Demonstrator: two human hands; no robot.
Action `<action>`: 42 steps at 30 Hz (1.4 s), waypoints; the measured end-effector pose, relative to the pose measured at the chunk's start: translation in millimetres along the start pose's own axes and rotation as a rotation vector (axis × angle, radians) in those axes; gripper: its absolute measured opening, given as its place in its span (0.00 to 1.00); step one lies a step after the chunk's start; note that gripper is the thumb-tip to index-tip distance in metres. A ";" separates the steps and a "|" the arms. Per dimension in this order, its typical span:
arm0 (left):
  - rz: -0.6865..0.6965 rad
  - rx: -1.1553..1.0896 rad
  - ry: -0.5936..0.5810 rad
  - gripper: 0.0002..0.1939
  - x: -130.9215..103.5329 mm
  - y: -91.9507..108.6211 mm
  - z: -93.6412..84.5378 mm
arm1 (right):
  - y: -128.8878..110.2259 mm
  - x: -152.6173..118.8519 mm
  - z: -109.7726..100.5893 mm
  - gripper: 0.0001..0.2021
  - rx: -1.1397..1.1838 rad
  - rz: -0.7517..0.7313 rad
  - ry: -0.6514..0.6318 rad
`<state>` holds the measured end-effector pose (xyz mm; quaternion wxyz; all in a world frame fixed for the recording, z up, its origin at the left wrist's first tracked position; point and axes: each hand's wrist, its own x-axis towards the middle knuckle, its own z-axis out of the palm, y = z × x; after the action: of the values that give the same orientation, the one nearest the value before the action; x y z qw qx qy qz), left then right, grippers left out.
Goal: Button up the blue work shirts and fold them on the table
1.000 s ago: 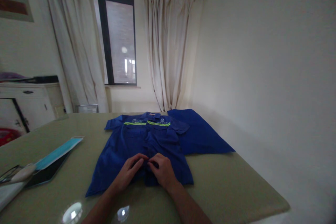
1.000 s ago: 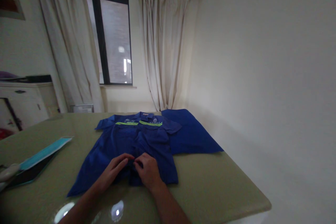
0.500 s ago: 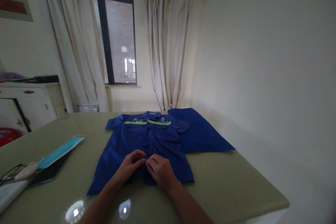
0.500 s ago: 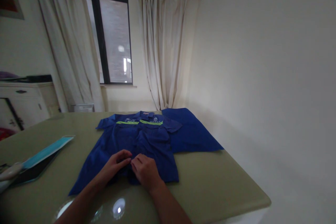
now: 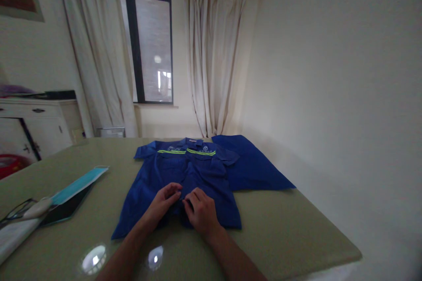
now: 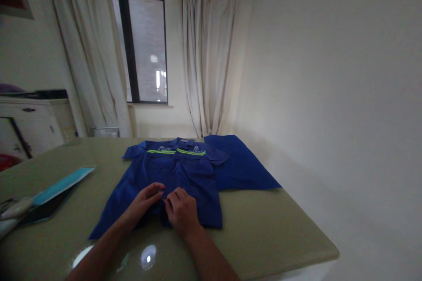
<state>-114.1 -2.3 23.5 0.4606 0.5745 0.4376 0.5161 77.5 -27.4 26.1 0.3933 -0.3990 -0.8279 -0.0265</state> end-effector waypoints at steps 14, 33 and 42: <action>-0.056 -0.013 -0.054 0.24 -4.9 6.0 -0.7 | 1.6 -0.4 -3.3 0.03 0.224 0.140 -0.053; -0.083 0.081 -0.169 0.23 -9.2 13.9 -4.0 | -0.1 0.4 -5.7 0.04 0.410 0.331 -0.103; 0.037 0.250 -0.278 0.27 -9.9 14.7 -10.4 | 11.0 2.0 2.2 0.03 0.592 0.467 -0.113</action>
<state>-124.9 -14.0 36.5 0.4322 0.7010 0.4196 0.3818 82.8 -17.9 22.9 0.4409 -0.4467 -0.7069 0.3262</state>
